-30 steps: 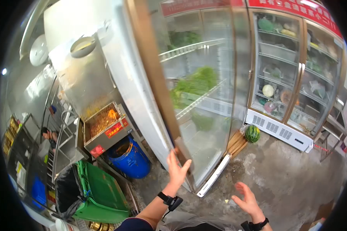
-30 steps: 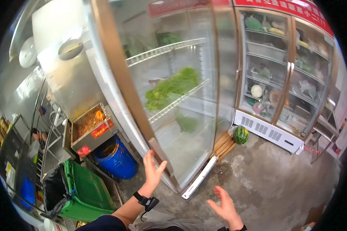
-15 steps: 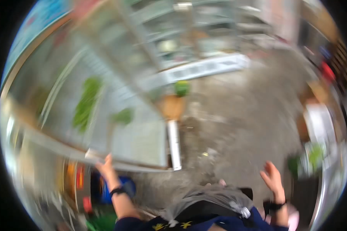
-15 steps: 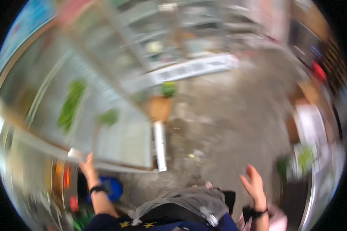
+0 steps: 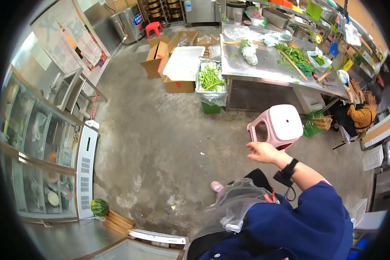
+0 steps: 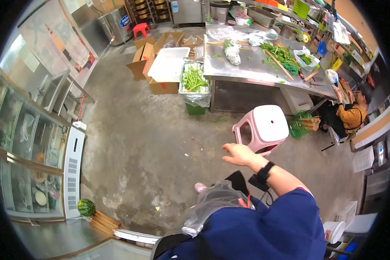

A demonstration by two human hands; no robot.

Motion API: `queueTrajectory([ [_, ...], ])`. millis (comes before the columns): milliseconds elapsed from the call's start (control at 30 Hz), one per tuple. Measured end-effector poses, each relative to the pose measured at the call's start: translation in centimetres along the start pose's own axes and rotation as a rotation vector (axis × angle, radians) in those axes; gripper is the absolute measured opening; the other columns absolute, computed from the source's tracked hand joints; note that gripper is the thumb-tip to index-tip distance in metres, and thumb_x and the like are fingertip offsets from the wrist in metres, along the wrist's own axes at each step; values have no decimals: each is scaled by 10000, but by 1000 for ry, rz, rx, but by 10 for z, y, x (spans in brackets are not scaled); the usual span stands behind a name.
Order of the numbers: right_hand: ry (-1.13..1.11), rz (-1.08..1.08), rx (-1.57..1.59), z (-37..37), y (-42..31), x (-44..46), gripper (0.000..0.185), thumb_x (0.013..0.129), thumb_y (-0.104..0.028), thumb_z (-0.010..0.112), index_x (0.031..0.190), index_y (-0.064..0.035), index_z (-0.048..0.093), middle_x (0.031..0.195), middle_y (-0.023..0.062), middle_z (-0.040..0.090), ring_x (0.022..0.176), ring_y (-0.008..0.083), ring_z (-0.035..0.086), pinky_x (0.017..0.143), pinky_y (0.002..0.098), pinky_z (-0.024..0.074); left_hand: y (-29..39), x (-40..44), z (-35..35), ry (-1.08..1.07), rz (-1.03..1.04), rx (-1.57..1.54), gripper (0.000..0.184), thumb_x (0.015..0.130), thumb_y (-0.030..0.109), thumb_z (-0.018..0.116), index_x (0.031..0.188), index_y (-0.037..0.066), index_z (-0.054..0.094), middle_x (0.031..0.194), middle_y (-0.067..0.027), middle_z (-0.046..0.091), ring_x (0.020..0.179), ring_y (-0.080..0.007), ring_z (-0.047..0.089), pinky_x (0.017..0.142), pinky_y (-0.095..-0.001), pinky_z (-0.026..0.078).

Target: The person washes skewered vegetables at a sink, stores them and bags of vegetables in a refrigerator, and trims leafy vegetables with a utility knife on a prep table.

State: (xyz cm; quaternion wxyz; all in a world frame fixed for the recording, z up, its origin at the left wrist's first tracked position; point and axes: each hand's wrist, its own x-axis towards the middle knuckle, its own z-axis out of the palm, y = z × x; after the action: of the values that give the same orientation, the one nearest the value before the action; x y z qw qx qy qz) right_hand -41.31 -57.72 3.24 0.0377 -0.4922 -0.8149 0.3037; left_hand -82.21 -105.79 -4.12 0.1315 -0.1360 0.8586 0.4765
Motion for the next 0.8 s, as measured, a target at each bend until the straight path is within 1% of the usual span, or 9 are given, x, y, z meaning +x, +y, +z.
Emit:
queueTrajectory([
  [67, 41, 55, 14, -3, 26, -15, 459, 744, -298, 599, 1093, -16, 505, 953, 170, 609, 913, 298, 586, 791, 384, 462, -5, 1, 38, -161, -130, 30, 377, 791, 270, 597, 1047, -5, 566, 980, -121, 600, 850, -213, 572, 757, -338, 464],
  [133, 16, 227, 31, -3, 53, -30, 445, 730, -300, 605, 1061, -12, 533, 920, 166, 623, 888, 301, 596, 785, 384, 463, -2, 1, 81, -319, -224, 96, 371, 785, 258, 609, 1042, -6, 567, 962, -116, 605, 835, -213, 576, 752, -337, 466],
  [233, -42, 322, 12, -5, 99, -41, 431, 719, -308, 610, 1029, -12, 559, 898, 166, 630, 871, 308, 600, 777, 382, 464, 27, -4, 160, -569, -215, 271, 364, 775, 240, 626, 1034, -8, 567, 935, -107, 613, 812, -213, 581, 745, -335, 469],
  [300, -37, 391, 39, -12, 126, -43, 437, 720, -312, 609, 1034, -12, 560, 901, 168, 629, 871, 307, 600, 777, 381, 464, -1, 35, 234, -826, 315, 441, 330, 770, 268, 628, 944, -10, 590, 853, -98, 628, 753, -182, 583, 703, -301, 468],
  [367, -29, 456, 61, -20, 159, -37, 443, 721, -317, 608, 1038, -12, 561, 903, 170, 629, 871, 307, 599, 776, 379, 464, 72, -20, 290, -861, 531, 619, 303, 767, 228, 637, 929, -24, 590, 829, -106, 630, 756, -165, 580, 702, -291, 462],
  [467, -12, 542, 161, -26, 227, -23, 451, 742, -339, 587, 1060, -19, 564, 900, 171, 630, 853, 302, 603, 774, 373, 467, 131, -71, 370, -956, 554, 563, 270, 762, 196, 643, 901, -32, 599, 802, -112, 633, 745, -163, 583, 700, -295, 464],
  [533, 15, 551, 153, -39, 273, -12, 452, 739, -343, 589, 1060, -24, 567, 893, 166, 632, 848, 299, 604, 774, 372, 468, 157, -95, 424, -939, 669, 776, 327, 764, 257, 629, 911, -33, 600, 851, -154, 640, 792, -218, 608, 719, -319, 469],
  [633, 42, 578, 185, -81, 305, 11, 437, 734, -336, 591, 1049, -33, 575, 874, 150, 638, 836, 292, 607, 771, 369, 470, 213, -157, 494, -1019, 772, 1008, 383, 767, 342, 602, 934, -2, 609, 905, -167, 638, 884, -265, 609, 764, -350, 464],
  [800, 71, 579, 173, -132, 350, 45, 402, 741, -313, 590, 1027, -31, 579, 883, 148, 636, 823, 282, 611, 757, 364, 474, 283, -258, 627, -1211, 1053, 1010, 376, 786, 346, 576, 977, 22, 586, 938, -168, 626, 913, -295, 592, 784, -372, 456],
])
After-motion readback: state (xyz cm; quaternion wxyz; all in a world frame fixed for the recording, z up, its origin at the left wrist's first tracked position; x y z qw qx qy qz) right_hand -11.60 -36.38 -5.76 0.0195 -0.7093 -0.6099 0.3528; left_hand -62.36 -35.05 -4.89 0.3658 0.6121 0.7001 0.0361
